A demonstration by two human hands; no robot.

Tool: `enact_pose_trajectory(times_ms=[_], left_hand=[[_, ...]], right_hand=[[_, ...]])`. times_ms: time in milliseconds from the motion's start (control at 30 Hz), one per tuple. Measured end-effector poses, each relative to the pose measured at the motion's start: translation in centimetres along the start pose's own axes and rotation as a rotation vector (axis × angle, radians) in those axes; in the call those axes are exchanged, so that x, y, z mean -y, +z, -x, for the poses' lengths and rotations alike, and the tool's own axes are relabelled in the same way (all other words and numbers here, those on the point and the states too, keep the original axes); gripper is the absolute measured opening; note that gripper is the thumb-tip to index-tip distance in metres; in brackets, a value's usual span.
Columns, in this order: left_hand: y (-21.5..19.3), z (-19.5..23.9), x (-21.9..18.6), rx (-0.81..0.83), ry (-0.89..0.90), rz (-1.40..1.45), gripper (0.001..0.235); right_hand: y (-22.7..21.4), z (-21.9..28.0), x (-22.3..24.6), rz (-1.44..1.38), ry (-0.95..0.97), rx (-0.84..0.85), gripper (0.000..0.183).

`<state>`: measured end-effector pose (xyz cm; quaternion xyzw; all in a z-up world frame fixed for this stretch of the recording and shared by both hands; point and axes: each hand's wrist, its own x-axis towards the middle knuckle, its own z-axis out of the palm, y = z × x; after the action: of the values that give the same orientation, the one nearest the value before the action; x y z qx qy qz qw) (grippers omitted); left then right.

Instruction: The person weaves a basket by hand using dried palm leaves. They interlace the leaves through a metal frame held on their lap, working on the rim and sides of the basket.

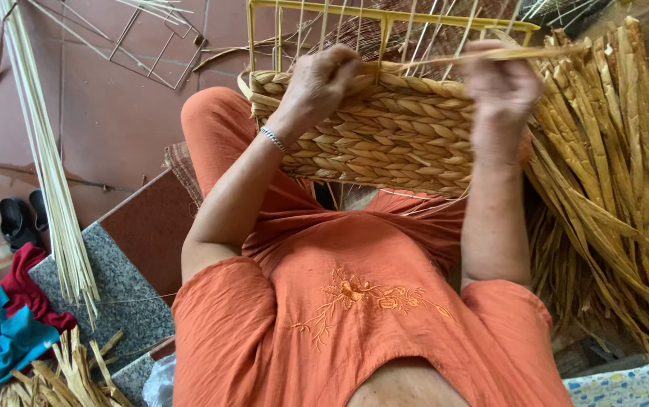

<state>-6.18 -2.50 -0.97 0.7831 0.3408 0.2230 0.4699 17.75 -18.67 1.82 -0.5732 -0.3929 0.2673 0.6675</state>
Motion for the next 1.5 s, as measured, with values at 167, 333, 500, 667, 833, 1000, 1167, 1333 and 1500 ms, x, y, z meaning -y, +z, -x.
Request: enact_pose_trajectory(times_ms=[167,333,500,667,833,1000,1167,1333,1500], left_hand=[[-5.5,2.8,-0.6,-0.106,-0.376,0.934,0.015],[-6.0,4.8,-1.0,-0.124,-0.29,0.837,0.025],[-5.0,4.4,1.5,-0.172,-0.064,0.323,0.018],[-6.7,5.8,2.9,-0.422,-0.127,1.03,0.01],[-7.3,7.1,5.9,-0.492,0.271,-0.107,0.023],[-11.4,6.0,6.8,-0.358,-0.051,1.19,0.03],[-13.0,7.5,4.2,-0.539,-0.182,0.841,0.036],[-10.1,9.8,2.1,-0.379,0.388,-0.663,0.045],[-11.8,12.3,1.1,-0.172,0.072,-0.531,0.012]], right_hand=[[-5.2,0.7,0.4,0.228,-0.198,-0.12,0.038],[-5.5,3.0,-1.2,0.09,0.197,-0.115,0.025],[-5.6,3.2,-4.5,0.159,0.141,-0.129,0.027],[-5.5,3.2,-4.6,0.178,0.169,-0.155,0.031],[-4.6,2.6,-2.0,0.184,0.16,-0.09,0.026],[-3.6,2.5,-1.1,0.208,0.116,-0.113,0.034],[-3.2,1.5,0.2,1.171,-0.697,-0.425,0.054],[1.4,2.1,0.8,0.822,-0.492,0.163,0.009],[7.9,0.9,0.5,1.011,-0.685,0.567,0.047]])
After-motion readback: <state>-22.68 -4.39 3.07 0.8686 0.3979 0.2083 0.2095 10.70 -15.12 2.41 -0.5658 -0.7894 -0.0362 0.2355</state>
